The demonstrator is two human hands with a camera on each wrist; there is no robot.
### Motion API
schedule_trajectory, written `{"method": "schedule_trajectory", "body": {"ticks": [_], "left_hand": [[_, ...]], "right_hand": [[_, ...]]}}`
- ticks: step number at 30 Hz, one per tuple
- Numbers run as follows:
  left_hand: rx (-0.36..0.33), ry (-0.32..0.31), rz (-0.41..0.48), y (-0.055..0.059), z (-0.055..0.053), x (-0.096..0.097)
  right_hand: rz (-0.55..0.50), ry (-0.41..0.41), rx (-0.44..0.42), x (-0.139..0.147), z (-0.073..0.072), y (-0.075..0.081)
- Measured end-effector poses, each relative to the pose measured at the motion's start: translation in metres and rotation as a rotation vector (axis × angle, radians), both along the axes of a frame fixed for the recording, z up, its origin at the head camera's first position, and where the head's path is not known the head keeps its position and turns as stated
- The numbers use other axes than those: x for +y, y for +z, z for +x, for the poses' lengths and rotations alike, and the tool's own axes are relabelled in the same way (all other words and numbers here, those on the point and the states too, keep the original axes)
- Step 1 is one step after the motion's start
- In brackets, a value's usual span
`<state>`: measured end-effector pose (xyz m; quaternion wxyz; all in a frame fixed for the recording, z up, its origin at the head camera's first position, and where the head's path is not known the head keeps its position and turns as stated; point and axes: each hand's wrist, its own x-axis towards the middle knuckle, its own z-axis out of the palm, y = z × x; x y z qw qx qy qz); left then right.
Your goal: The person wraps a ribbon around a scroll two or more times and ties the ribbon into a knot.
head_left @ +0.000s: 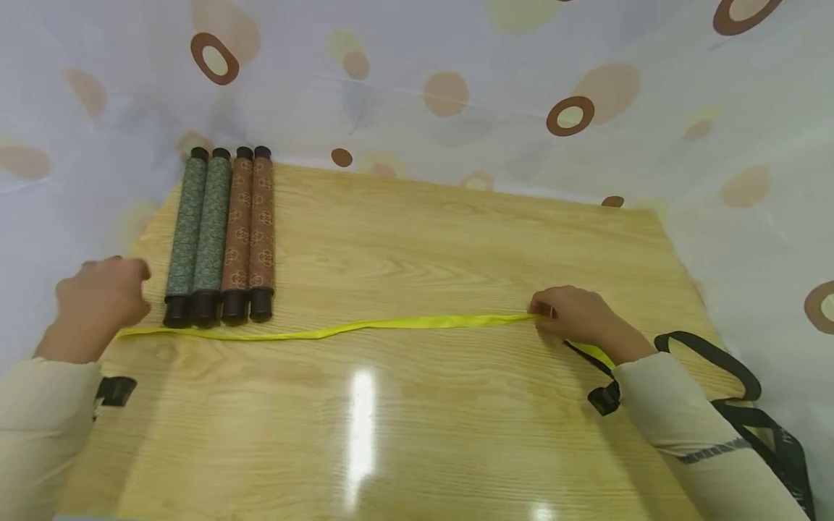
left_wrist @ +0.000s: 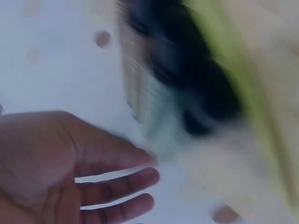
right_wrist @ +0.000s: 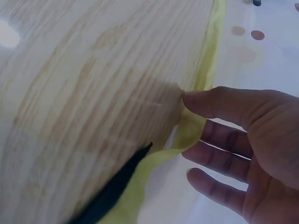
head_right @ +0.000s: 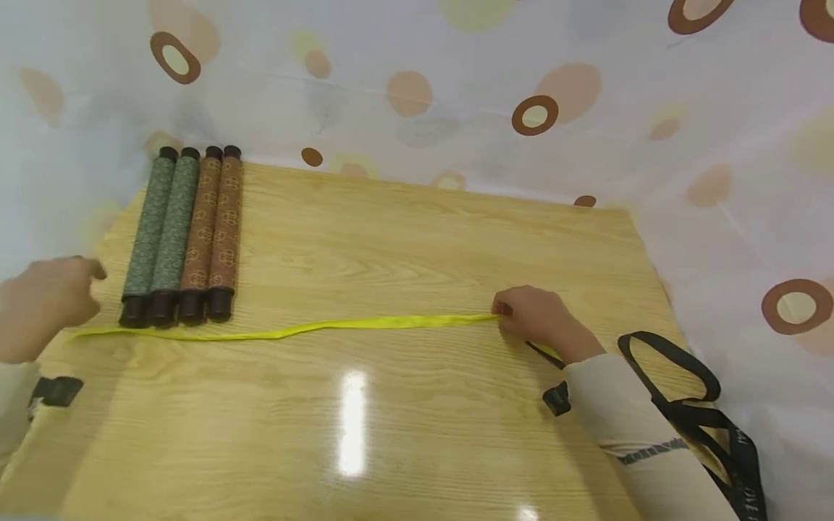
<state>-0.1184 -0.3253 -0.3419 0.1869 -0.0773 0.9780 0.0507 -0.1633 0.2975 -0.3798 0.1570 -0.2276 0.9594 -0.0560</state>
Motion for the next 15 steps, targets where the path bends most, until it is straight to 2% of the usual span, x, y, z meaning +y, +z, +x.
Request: {"method": "schedule_trajectory", "body": {"ticks": [3, 5, 7, 10, 15], "left_hand": [[0.119, -0.07, 0.059, 0.016, -0.035, 0.039], [0.156, -0.082, 0.084, 0.018, -0.06, 0.061], [0.186, -0.092, 0.094, 0.015, -0.081, 0.076], [0.184, -0.058, 0.108, 0.007, -0.105, 0.085], [0.164, 0.027, 0.09, -0.007, -0.13, 0.09]], "right_hand": [[-0.005, -0.021, -0.012, 0.006, 0.0, 0.006], [-0.014, -0.037, -0.011, 0.01, 0.0, 0.008], [-0.02, -0.043, -0.008, 0.012, 0.002, 0.008], [-0.024, -0.048, -0.003, 0.015, 0.005, 0.005], [-0.038, -0.054, 0.022, 0.021, 0.01, 0.007]]}}
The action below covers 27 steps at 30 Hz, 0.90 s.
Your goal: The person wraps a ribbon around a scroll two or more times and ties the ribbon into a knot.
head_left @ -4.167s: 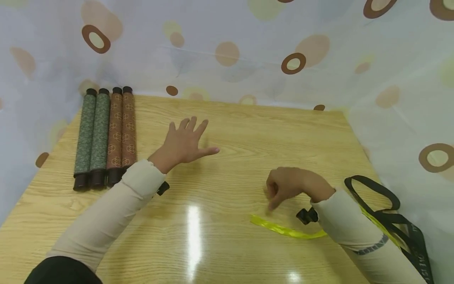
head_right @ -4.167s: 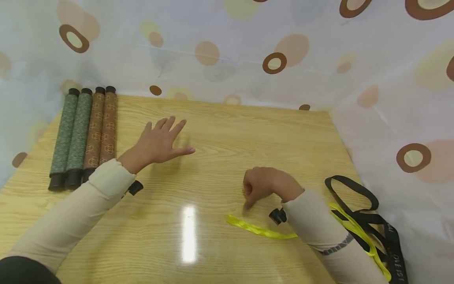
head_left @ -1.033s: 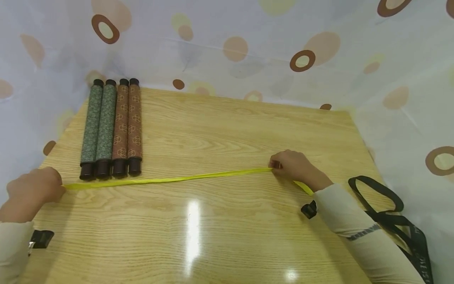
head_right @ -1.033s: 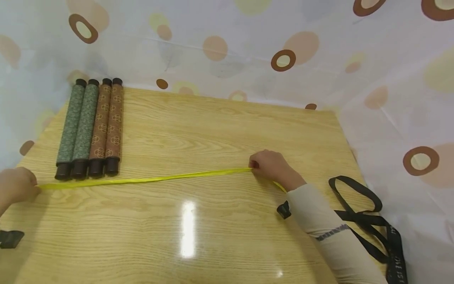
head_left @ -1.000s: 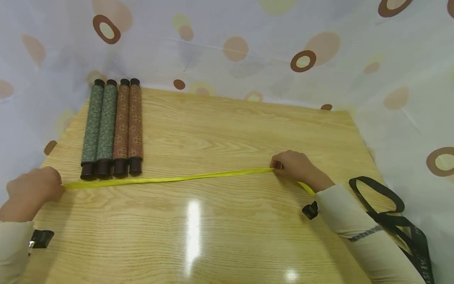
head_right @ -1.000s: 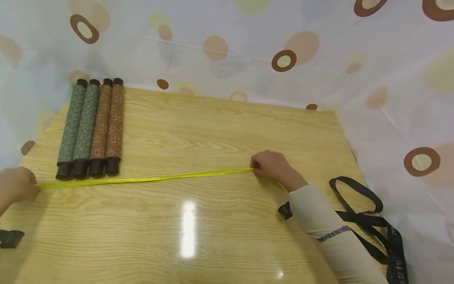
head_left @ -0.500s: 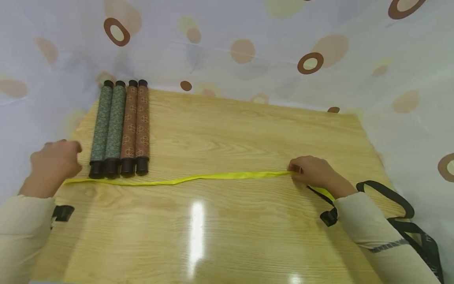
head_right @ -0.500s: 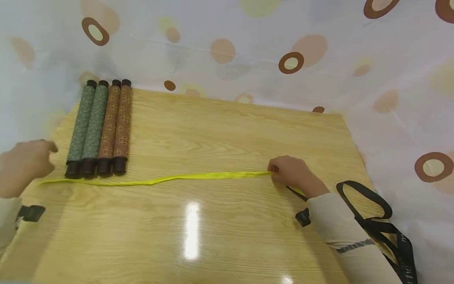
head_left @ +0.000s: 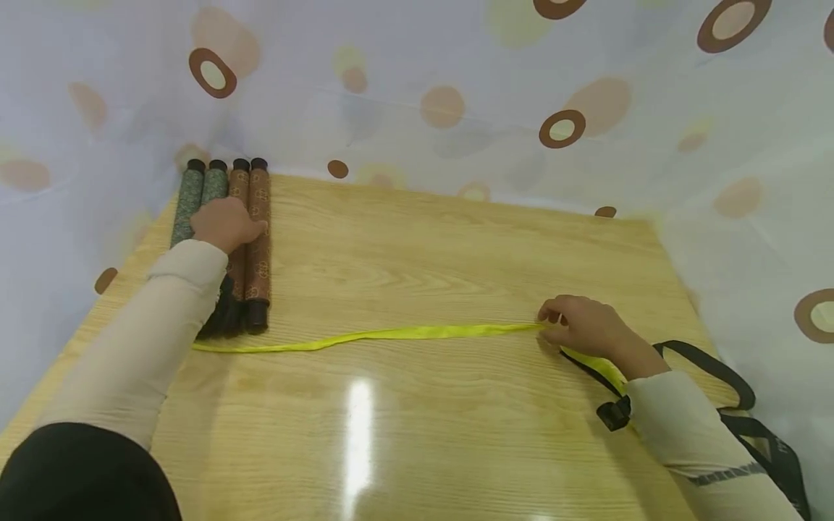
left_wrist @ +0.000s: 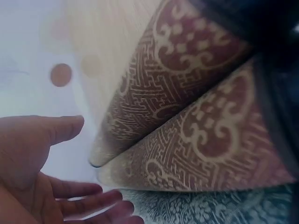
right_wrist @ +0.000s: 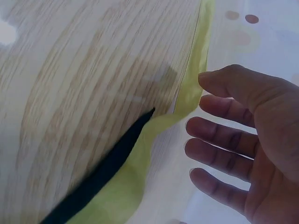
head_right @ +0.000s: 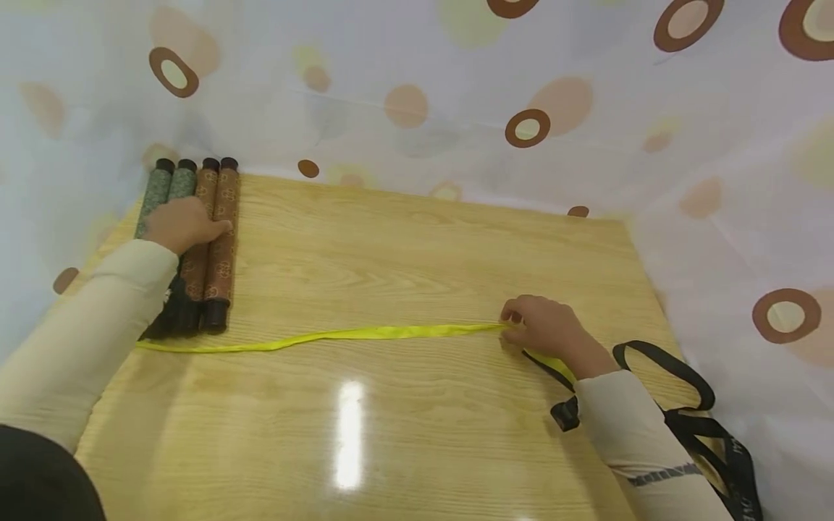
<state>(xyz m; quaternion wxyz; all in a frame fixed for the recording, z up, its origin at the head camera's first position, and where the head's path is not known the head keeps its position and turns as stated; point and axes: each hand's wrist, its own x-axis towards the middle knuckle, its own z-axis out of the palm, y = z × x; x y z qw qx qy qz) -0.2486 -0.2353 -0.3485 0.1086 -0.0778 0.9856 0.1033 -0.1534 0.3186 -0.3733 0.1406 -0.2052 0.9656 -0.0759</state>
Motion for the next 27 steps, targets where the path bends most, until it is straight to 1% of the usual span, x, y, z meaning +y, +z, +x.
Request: {"method": "schedule_trajectory", "body": {"ticks": [2, 5, 8, 10, 13, 17, 21, 27], "left_hand": [[-0.006, 0.024, -0.024, -0.004, -0.005, -0.002], [-0.017, 0.043, -0.06, -0.008, -0.012, -0.004], [-0.058, 0.048, -0.076, -0.012, -0.019, -0.005], [-0.088, 0.045, -0.076, -0.015, -0.022, -0.005], [-0.125, 0.023, -0.104, -0.019, -0.027, -0.005], [-0.12, 0.008, -0.125, -0.02, -0.03, -0.004], [-0.099, 0.027, -0.091, -0.019, -0.032, 0.0], [-0.12, 0.1, 0.005, -0.024, -0.032, 0.002]], "right_hand": [[0.001, 0.002, 0.005, 0.001, 0.0, 0.001], [0.007, 0.004, -0.001, 0.003, -0.002, 0.003], [0.024, 0.005, -0.014, 0.007, -0.003, 0.004], [0.036, 0.002, -0.021, 0.011, -0.004, 0.003], [0.052, -0.006, -0.026, 0.016, -0.005, 0.001], [0.053, -0.021, -0.038, 0.019, -0.005, -0.001], [0.044, -0.038, -0.044, 0.018, -0.003, -0.002], [0.04, -0.048, -0.045, 0.018, 0.0, -0.003]]}}
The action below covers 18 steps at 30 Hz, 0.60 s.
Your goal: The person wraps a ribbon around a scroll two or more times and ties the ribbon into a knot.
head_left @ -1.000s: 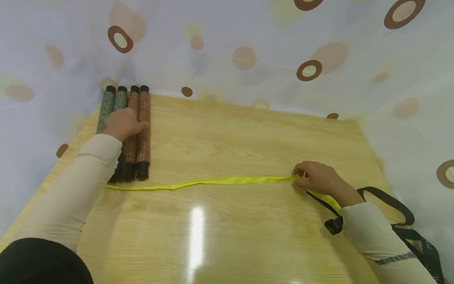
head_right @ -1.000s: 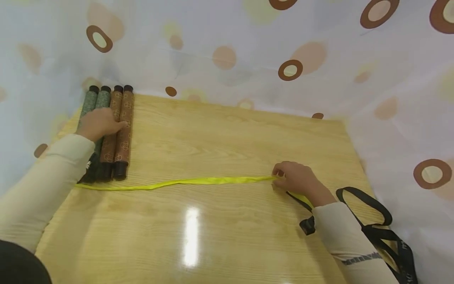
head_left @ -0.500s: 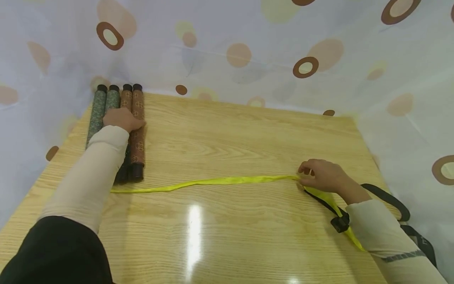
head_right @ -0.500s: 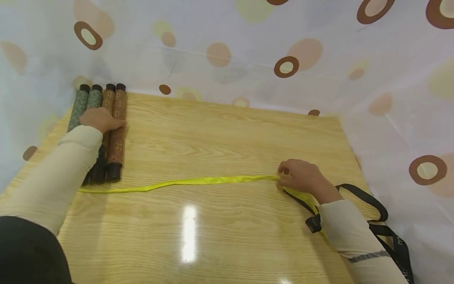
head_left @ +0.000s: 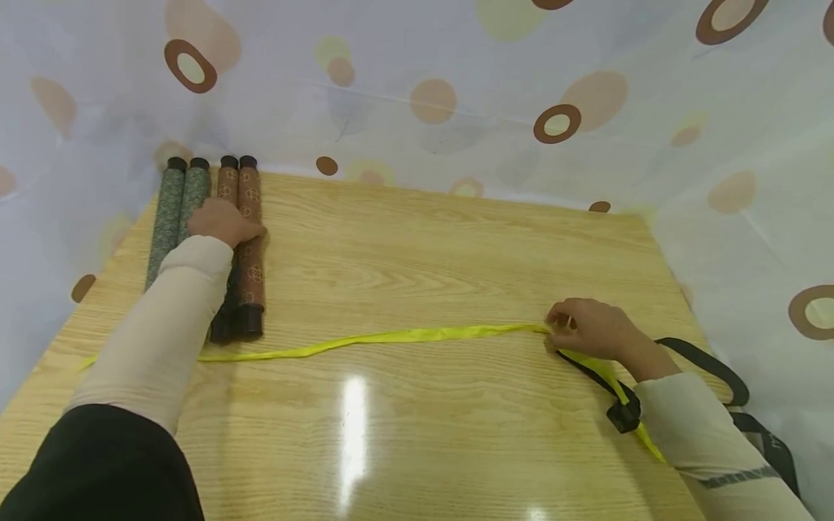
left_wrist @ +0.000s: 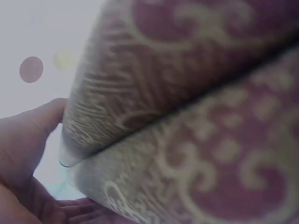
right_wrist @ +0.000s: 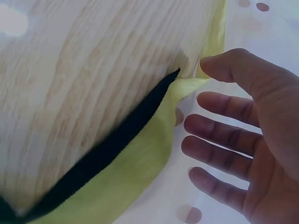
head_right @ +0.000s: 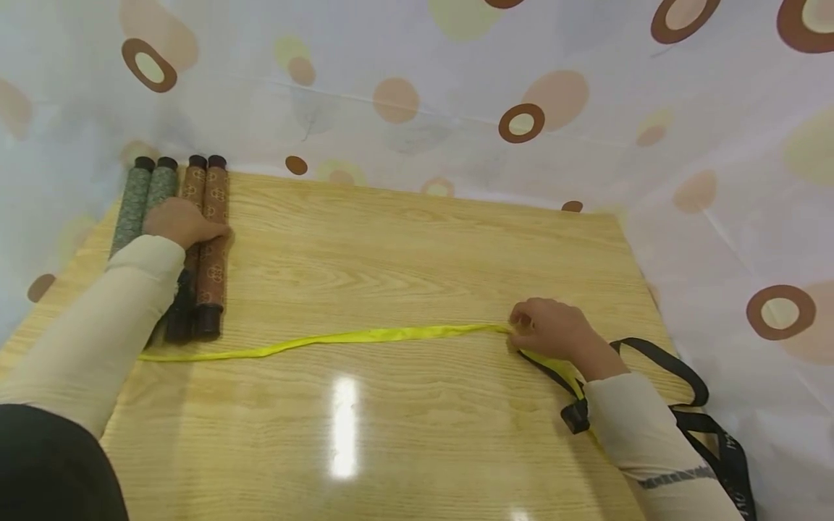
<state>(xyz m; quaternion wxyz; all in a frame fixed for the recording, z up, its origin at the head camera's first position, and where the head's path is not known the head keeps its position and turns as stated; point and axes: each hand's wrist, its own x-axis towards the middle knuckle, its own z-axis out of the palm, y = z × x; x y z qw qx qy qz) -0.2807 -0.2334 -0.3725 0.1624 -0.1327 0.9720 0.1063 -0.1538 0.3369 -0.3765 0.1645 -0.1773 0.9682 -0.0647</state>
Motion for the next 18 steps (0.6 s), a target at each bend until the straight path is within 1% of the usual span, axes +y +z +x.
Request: {"method": "schedule_trajectory", "body": {"ticks": [1, 3, 6, 11, 13, 18], "left_hand": [[0.004, 0.009, 0.009, -0.001, 0.001, -0.001], [0.022, 0.008, 0.016, -0.001, 0.003, -0.001], [0.059, -0.014, 0.011, 0.0, 0.007, -0.003], [0.083, -0.079, -0.01, 0.007, 0.011, 0.001], [0.087, -0.092, -0.007, 0.01, 0.011, 0.004], [0.092, -0.096, 0.035, 0.018, 0.012, 0.014]], "right_hand": [[0.001, 0.002, 0.002, 0.0, 0.0, 0.0], [0.002, 0.006, 0.01, -0.001, 0.0, 0.0], [0.003, 0.012, 0.024, -0.004, 0.0, 0.001], [-0.017, 0.012, 0.021, -0.005, 0.002, 0.0], [-0.023, 0.012, 0.017, -0.005, 0.003, -0.001], [-0.024, 0.011, 0.014, -0.006, 0.004, -0.001]]}}
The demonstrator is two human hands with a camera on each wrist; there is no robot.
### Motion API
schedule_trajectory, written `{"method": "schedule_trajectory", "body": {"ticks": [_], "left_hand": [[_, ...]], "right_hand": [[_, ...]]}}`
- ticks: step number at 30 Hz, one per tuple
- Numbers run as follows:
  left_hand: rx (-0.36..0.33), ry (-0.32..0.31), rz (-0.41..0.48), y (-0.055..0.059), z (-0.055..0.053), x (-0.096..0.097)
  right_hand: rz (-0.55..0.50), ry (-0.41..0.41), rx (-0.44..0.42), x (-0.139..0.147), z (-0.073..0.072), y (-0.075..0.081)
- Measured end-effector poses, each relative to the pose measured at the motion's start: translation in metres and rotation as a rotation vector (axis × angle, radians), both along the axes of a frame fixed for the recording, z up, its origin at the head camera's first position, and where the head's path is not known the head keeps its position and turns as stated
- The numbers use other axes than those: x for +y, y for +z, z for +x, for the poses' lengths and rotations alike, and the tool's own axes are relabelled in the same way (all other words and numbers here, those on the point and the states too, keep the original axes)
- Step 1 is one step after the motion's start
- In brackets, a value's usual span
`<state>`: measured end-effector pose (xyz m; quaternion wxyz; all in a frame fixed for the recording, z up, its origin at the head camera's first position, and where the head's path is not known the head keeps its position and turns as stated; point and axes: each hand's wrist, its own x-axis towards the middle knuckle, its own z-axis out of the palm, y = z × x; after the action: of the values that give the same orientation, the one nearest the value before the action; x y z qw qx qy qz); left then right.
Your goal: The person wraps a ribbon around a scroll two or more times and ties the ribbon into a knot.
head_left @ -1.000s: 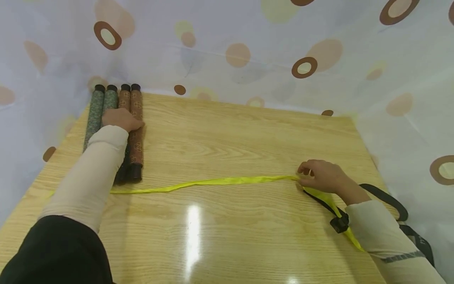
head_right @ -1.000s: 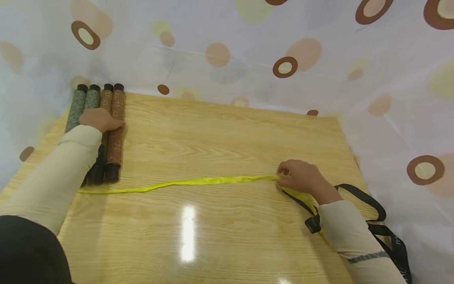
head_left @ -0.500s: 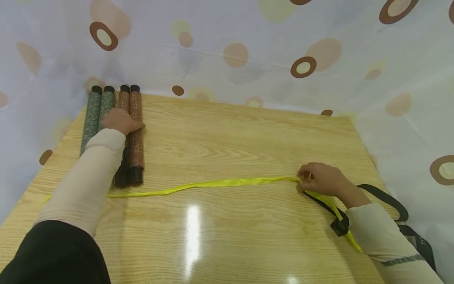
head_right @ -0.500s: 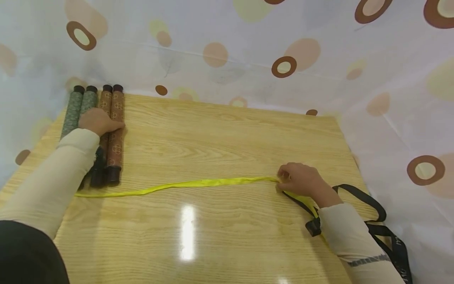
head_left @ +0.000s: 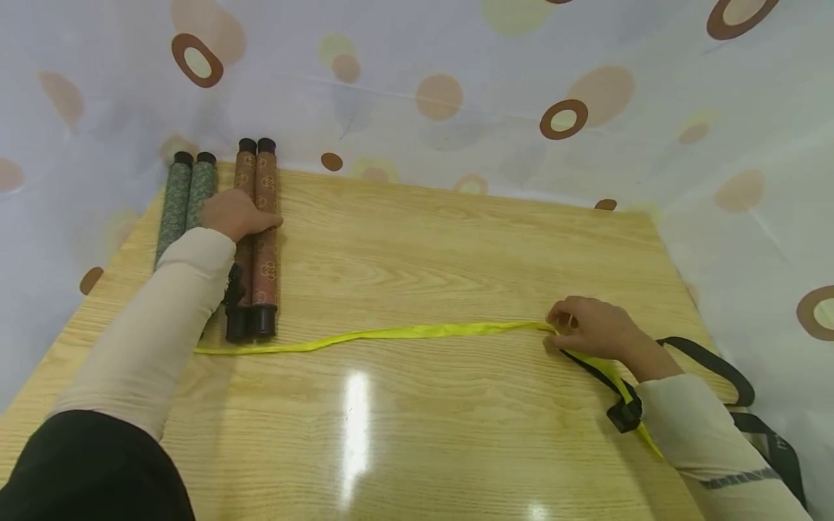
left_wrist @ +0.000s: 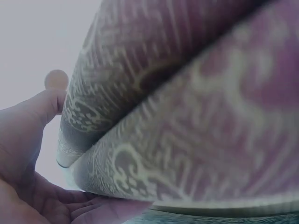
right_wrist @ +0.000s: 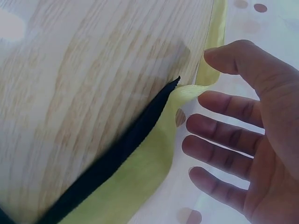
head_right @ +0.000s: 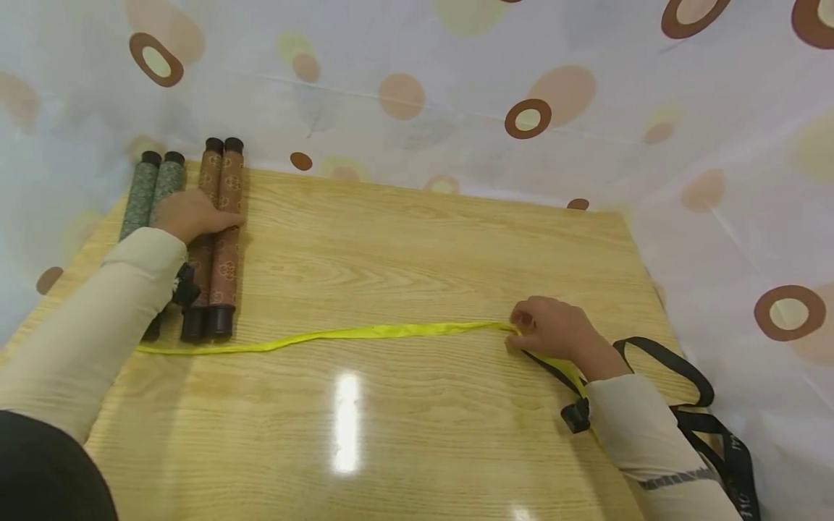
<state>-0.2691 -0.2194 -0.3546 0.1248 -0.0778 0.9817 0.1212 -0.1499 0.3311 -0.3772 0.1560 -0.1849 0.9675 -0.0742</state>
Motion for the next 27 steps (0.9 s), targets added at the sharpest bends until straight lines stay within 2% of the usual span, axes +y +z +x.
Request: {"method": "schedule_trajectory", "body": {"ticks": [3, 7, 11, 13, 18, 23, 27], "left_hand": [[-0.007, -0.028, 0.021, 0.005, 0.004, 0.005], [-0.064, -0.067, 0.067, 0.016, 0.01, 0.012], [-0.112, -0.071, 0.118, 0.026, 0.016, 0.023], [-0.113, -0.055, 0.157, 0.027, 0.019, 0.03], [-0.115, -0.06, 0.222, 0.029, 0.024, 0.05], [-0.143, -0.075, 0.245, 0.031, 0.027, 0.067], [-0.158, -0.085, 0.229, 0.032, 0.029, 0.081]], "right_hand": [[0.005, 0.001, -0.004, -0.001, 0.0, -0.001], [0.007, 0.008, -0.005, -0.002, 0.0, -0.003], [-0.002, 0.016, 0.001, -0.003, 0.0, -0.003], [-0.006, 0.02, 0.001, -0.003, 0.0, -0.003], [0.005, 0.017, -0.006, -0.004, 0.001, -0.003], [0.017, 0.031, 0.0, -0.005, 0.0, -0.003], [0.022, 0.042, 0.006, -0.005, 0.0, -0.004]]}}
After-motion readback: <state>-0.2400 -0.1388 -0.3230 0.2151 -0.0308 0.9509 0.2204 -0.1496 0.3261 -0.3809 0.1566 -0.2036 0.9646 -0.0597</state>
